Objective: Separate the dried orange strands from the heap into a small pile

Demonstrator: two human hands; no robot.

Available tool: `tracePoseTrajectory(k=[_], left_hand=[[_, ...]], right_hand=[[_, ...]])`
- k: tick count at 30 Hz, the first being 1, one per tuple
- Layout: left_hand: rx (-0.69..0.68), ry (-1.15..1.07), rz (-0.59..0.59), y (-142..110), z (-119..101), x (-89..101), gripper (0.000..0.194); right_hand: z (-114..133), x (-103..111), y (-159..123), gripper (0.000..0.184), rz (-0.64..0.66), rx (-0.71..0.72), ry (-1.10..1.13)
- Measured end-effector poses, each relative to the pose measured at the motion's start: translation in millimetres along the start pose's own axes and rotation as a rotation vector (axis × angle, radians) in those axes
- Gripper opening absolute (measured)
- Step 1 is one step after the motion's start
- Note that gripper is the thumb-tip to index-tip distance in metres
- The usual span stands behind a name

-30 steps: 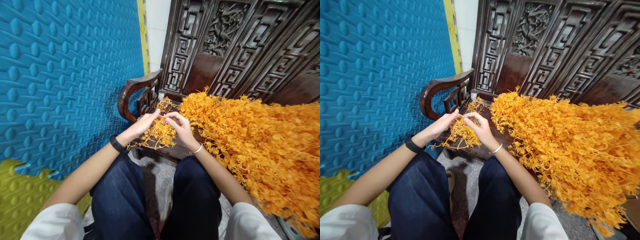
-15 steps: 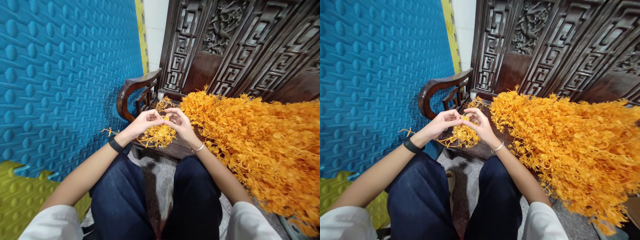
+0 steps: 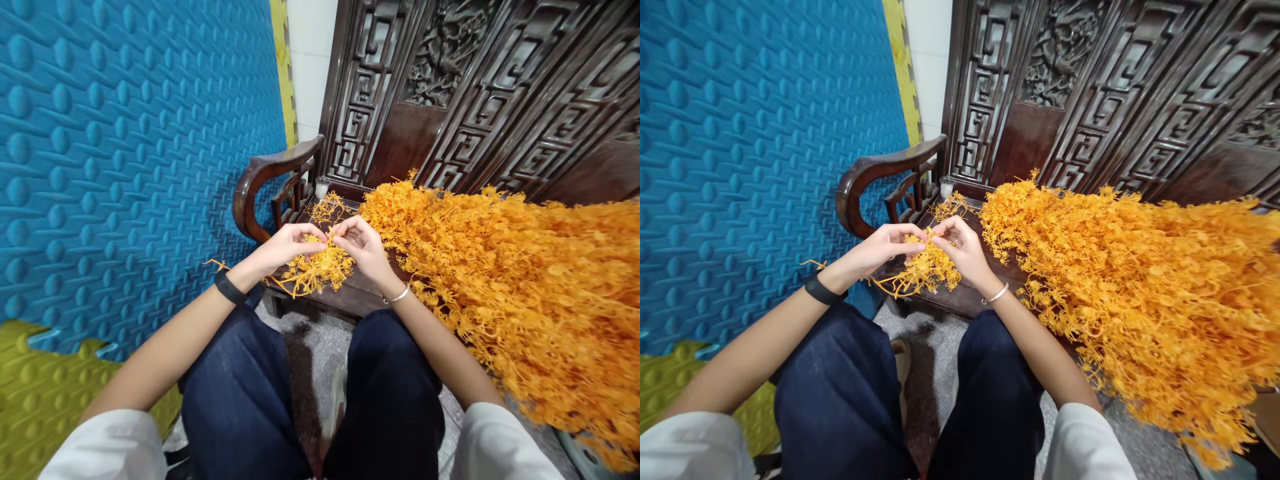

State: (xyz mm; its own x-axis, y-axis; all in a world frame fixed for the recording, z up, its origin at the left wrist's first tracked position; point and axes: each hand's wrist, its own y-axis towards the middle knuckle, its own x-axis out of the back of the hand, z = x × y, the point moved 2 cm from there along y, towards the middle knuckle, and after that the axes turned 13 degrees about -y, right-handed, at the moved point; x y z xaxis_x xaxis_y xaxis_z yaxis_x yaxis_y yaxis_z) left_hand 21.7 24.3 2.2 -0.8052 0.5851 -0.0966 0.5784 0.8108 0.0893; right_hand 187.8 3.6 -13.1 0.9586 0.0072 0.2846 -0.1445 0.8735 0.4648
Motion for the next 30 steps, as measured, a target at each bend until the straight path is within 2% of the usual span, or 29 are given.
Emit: tracePoseTrajectory(k=[5,10,13,17,22,27,30], left_hand=[[0.011,0.078,0.122,-0.4,2.0,-3.4,0.022],[0.014,-0.049,0.027,4.2,10.4,-1.3,0.038],[0.057,-0.091,0.026,5.1,11.3,-0.3,0.032],[0.07,0.053,0.117,2.9,5.7,-3.7,0.017],[-0.042,0.124,0.133,1.0,1.5,-8.0,0.021],[-0.087,0.231,0.095,-0.2,-0.9,-6.7,0.025],[-0.103,0.269,0.057,-1.0,-4.1,-8.2,0.026]], right_hand=[[-0.3,-2.7,-1.7,0.027,0.035,0.025,-0.044],[1.7,-3.2,-3.2,0.022,0.034,0.091,-0.074],[4.3,-2.7,-4.1,0.022,0.021,0.077,-0.088],[7.0,-2.7,-4.5,0.025,0.017,0.03,-0.064],[3.9,-1.0,-4.1,0.023,0.015,0.028,-0.058],[3.7,2.7,-6.2,0.013,-0.004,0.108,-0.281],[5.2,5.6,-6.8,0.01,-0.035,0.124,-0.341]])
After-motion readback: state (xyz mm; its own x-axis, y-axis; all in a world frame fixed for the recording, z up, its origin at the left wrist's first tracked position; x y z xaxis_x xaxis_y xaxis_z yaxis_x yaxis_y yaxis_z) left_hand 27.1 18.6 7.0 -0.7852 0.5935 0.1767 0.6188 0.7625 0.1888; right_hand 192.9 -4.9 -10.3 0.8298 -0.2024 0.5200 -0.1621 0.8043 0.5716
